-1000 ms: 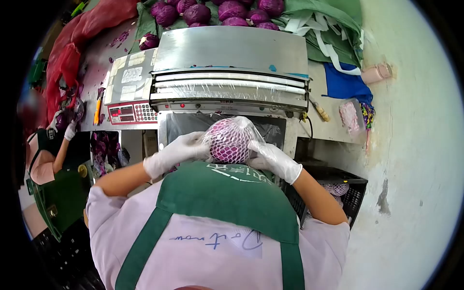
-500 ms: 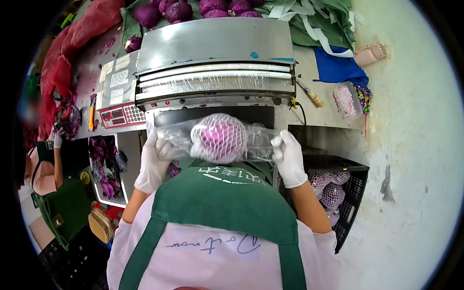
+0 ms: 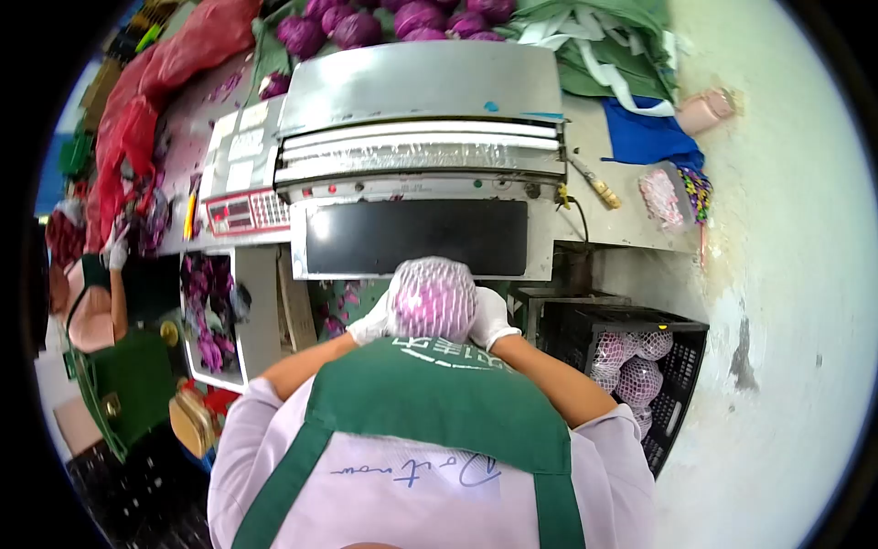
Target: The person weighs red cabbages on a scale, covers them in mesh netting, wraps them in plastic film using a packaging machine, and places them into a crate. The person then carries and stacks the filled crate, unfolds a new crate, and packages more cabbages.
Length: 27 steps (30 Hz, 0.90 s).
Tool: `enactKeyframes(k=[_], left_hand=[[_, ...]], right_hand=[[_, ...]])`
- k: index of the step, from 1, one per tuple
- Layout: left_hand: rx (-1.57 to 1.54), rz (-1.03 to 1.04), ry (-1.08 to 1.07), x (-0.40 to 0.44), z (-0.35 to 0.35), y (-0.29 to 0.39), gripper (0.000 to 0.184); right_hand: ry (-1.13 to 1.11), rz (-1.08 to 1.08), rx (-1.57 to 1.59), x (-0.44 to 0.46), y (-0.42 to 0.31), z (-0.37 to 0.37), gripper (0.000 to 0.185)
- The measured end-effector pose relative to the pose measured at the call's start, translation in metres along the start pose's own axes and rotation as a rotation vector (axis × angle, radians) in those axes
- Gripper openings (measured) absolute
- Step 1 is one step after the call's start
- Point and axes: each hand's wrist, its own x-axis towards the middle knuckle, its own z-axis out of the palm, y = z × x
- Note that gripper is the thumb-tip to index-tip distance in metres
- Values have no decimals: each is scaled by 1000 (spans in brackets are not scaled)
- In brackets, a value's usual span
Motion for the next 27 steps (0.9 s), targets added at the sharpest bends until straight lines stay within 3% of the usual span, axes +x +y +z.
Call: enactKeyframes(k=[1, 3, 4, 5, 7, 8, 10, 12, 13, 14, 15, 16, 18, 19, 20, 23, 25, 27], left_hand=[[12, 50, -93, 4, -14, -5, 28], [-153, 270, -512, -12, 15, 25, 28], [-211, 323, -665, -25, 27, 40, 29], [150, 192, -476, -44, 27, 44, 33], [211, 28, -349, -53, 12, 62, 35], [234, -55, -288, -58, 5, 71, 35], [757, 478, 115, -56, -18, 87, 34], [773, 869, 390, -69, 19, 111, 33], [542, 935, 447, -98, 66, 137, 33], [813, 1044, 328, -111, 83, 148, 36], [1063, 1168, 187, -118, 88, 151, 40], [959, 818, -331, -134, 74, 147, 50], [686, 217, -563, -152, 40, 152, 79], [619, 70, -535, -159, 44, 142, 88], [550, -71, -492, -169, 46, 133, 97], [311, -185, -319, -154, 27, 141, 97], [181, -272, -311, -157, 68, 113, 98], [393, -268, -389, -124, 81, 92, 92]], right_hand=[[172, -75, 58, -1, -5, 1, 28], [417, -129, 144, -4, -55, -31, 25], [613, -266, 6, -3, -77, -41, 24], [798, -403, -149, -1, -94, -47, 24], [954, -665, -325, -10, -121, -63, 15], [937, -654, -249, -11, -127, -60, 14], [900, -746, 74, -12, -144, -54, 14], [429, -930, 481, -1, -154, -43, 18], [-212, -484, 1185, -10, -165, -25, 24], [-483, -317, 1462, -9, -168, -8, 26], [-535, -344, 1525, -13, -168, 1, 25], [-173, -790, 1157, -35, -168, 31, 27], [-161, -576, 1274, -33, -178, 43, 28], [-260, -245, 1746, -70, -181, 41, 28], [-227, -258, 1755, -87, -171, 41, 28], [360, 98, 1380, -105, -153, 28, 41], [483, -69, 1659, -149, -139, 40, 62], [806, -414, 1136, -153, -127, 45, 66]])
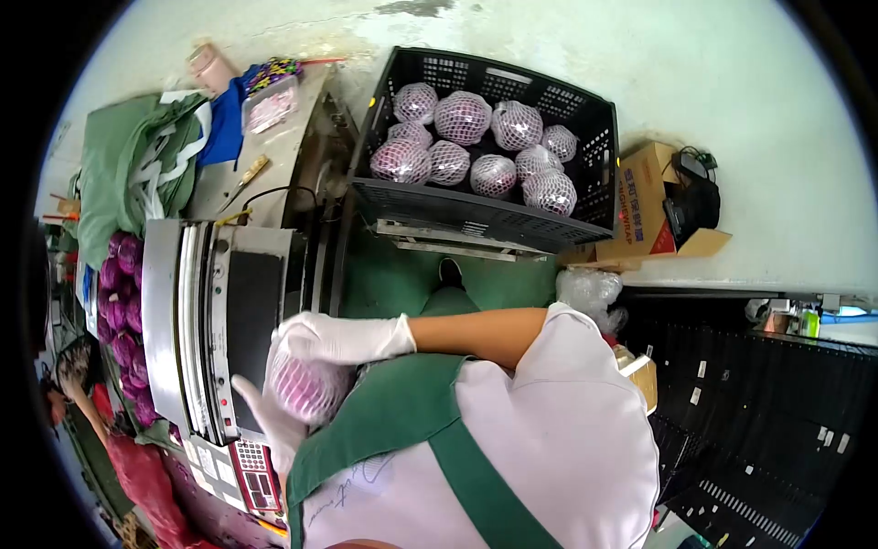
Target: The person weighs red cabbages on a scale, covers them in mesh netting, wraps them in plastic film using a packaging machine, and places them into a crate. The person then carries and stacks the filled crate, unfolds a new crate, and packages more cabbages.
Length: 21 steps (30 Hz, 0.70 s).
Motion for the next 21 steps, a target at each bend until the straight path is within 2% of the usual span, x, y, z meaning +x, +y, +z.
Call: enactKeyframes(k=[1, 2, 4, 5, 6, 8, 9, 10, 11, 12, 14, 15, 16, 17, 18, 19, 20, 21], left_hand=[[62, 33, -14, 17, 22, -9, 89], [122, 67, -33, 37, 40, -15, 86], [231, 43, -140, 68, 78, -22, 84], [412, 118, -193, 67, 101, -26, 83], [454, 151, -301, 81, 105, -31, 78], [607, 175, -168, 93, 137, -47, 69], [675, 216, -257, 106, 132, -57, 82], [750, 259, -312, 121, 130, -61, 97], [772, 174, -438, 119, 147, -58, 107], [634, 207, -513, 121, 150, -66, 107], [399, 1, -452, 133, 169, -59, 98], [295, -61, -394, 148, 165, -62, 87], [188, -120, -339, 162, 169, -56, 77], [157, -101, -274, 169, 174, -46, 63], [45, -110, -336, 192, 163, -40, 57], [35, -84, -263, 195, 179, -13, 57], [23, -31, -316, 206, 190, 13, 56], [50, 79, -272, 225, 192, 35, 57]], right_hand=[[141, -10, -73, -11, -3, -10, 65], [136, 53, 143, -18, -7, -28, 62], [329, 66, 82, -28, -7, -60, 55], [406, 109, 178, -37, -12, -71, 49], [485, 141, 203, -43, -16, -83, 42], [445, 148, 133, -63, -28, -118, 39], [355, 194, 203, -67, -13, -140, 38], [379, 236, 292, -71, -12, -153, 39], [409, 276, 381, -74, -11, -167, 40], [583, 306, 476, -87, -23, -159, 41], [578, 229, 522, -88, -20, -173, 42], [430, 170, 578, -85, -35, -178, 43], [444, 286, 628, -79, -57, -181, 51], [479, 318, 574, -78, -69, -186, 55], [522, 347, 520, -80, -76, -193, 58], [532, 249, 434, -82, -72, -201, 61], [569, 181, 375, -83, -78, -207, 56], [649, 137, 289, -86, -80, -212, 52]])
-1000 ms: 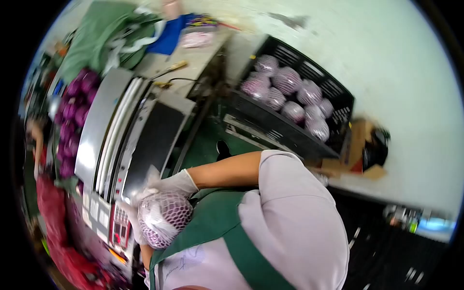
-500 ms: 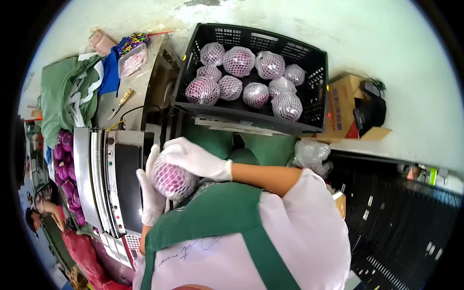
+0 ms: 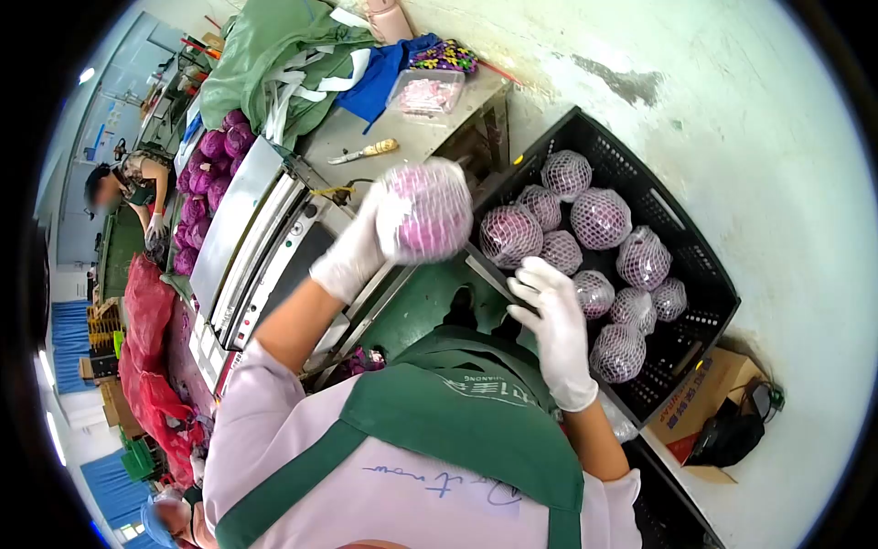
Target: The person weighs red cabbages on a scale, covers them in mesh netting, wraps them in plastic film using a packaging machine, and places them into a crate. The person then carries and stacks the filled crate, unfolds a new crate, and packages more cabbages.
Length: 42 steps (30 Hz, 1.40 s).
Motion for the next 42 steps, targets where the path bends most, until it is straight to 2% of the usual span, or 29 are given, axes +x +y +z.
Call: enactKeyframes(k=[1, 2, 4, 5, 6, 8, 10, 11, 12, 14, 15, 16, 18, 19, 20, 21, 22, 24, 25, 26, 27, 29, 32, 33, 35, 37, 39, 40, 42], left_hand=[[-11, -31, 105, 12, 0, 26, 57], [98, 53, 120, 39, -23, 48, 55], [208, 258, 138, 119, -115, 90, 44], [238, 240, 196, 127, -121, 112, 40], [310, 312, 220, 166, -169, 134, 37], [539, 483, 523, 178, -154, 156, 27], [666, 687, 621, 233, -230, 182, 64], [724, 671, 870, 238, -235, 184, 88], [811, 553, 1049, 226, -208, 179, 86], [980, 362, 1191, 230, -225, 182, 102], [1045, 304, 1177, 227, -222, 186, 121], [1059, 297, 1153, 239, -213, 183, 121], [1449, 206, 1511, 241, -174, 181, 113], [1642, 497, 1400, 244, -158, 173, 105], [1719, 746, 1118, 216, -97, 149, 87], [1495, 928, 515, 250, -105, 147, 55], [1410, 1229, 174, 240, -57, 109, 34], [1248, 816, -254, 225, -16, 24, 33], [1522, 871, -440, 183, 44, -6, 34], [1483, 790, -687, 176, 69, -33, 40], [1471, 642, -689, 184, 71, -68, 44], [1794, 651, -668, 232, 48, -127, 70], [2353, 440, -530, 263, 25, -163, 90], [2489, 379, -537, 278, 8, -165, 95], [2542, 324, -480, 271, 16, -171, 101], [2465, 570, -435, 255, 38, -185, 103], [2290, 661, -609, 238, 60, -199, 111], [2350, 618, -657, 235, 66, -210, 116], [2427, 506, -663, 232, 68, -229, 128]], right_hand=[[74, -78, -58, 1, -3, -6, 48], [136, -112, -69, 0, -3, -17, 44], [300, -169, -23, -8, -7, -38, 36], [402, -194, -47, -13, -10, -46, 32], [532, -238, -81, -22, -11, -51, 30], [756, -307, -189, -43, -9, -77, 28], [943, -341, -236, -66, 2, -109, 25], [1001, -380, -258, -79, 10, -122, 25], [1088, -347, -288, -92, 17, -136, 25], [1233, -287, -337, -116, 32, -153, 23], [1265, -273, -344, -123, 38, -161, 22], [1316, -265, -331, -133, 44, -164, 22], [1344, -293, -398, -145, 59, -188, 21], [1337, -332, -473, -150, 73, -207, 20], [1364, -374, -545, -146, 71, -206, 20], [1355, -377, -537, -144, 71, -209, 20], [1407, -350, -776, -143, 71, -214, 20], [1427, -321, -1113, -144, 77, -247, 29], [1419, -332, -1110, -141, 77, -254, 29], [1459, -308, -1293, -139, 78, -259, 33], [1496, -276, -1477, -138, 80, -263, 38], [1497, -167, -1507, -138, 88, -275, 53], [1293, -77, -1304, -143, 104, -292, 66], [1235, -100, -1068, -142, 98, -278, 68], [1214, -228, -1031, -140, 98, -271, 70], [1282, -198, -1056, -138, 100, -272, 69], [1316, -168, -1061, -136, 101, -270, 68], [1322, -250, -1095, -136, 104, -275, 68], [1331, -189, -1037, -137, 105, -274, 69]])
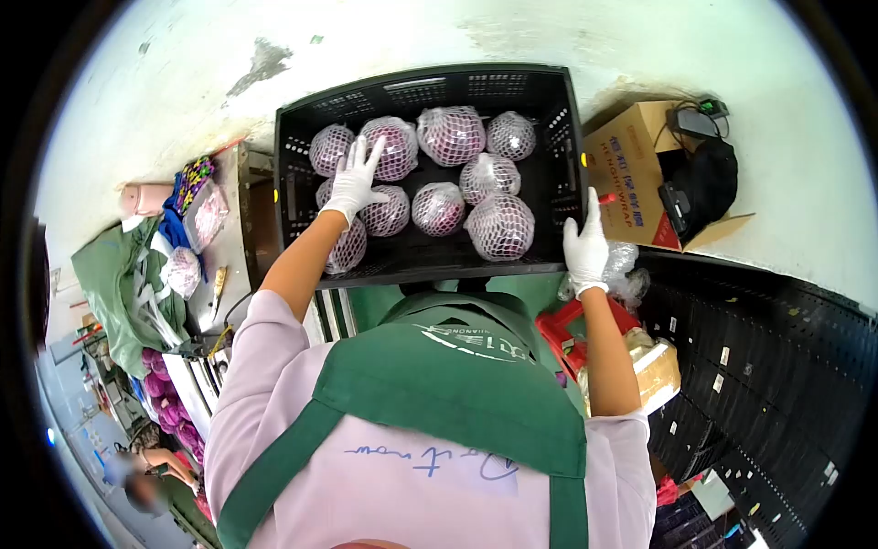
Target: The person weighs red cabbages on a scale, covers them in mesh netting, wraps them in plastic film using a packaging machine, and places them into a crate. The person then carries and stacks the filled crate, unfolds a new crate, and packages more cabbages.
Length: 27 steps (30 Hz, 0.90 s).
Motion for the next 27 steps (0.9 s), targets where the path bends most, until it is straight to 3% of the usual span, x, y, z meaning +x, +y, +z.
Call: enactKeyframes(k=[3, 5, 7, 11, 15, 19, 23, 27], left_hand=[[-9, -48, 15, 2, 4, 7, 128], [39, -57, 31, 1, 5, 13, 125], [0, 106, 163, -3, -4, 30, 122], [-94, 261, 127, 2, -8, 82, 122], [-80, 190, -91, 14, 4, 93, 116], [-79, 194, -88, 7, -4, 86, 109], [-350, 102, 340, -20, -24, 56, 79], [-179, -158, 727, -67, -58, -12, 68]], right_hand=[[-60, 81, -16, 1, 0, -2, 71], [-28, 16, -12, 2, 8, 1, 71], [-7, -30, 3, 3, 11, 3, 72], [-55, 70, 10, 2, 4, -1, 69], [-71, 54, 8, 3, 7, -1, 72], [-68, 24, 16, 2, 8, -3, 73], [-79, 16, 39, 3, 10, -1, 74], [-74, 12, 84, 9, 12, -5, 72]])
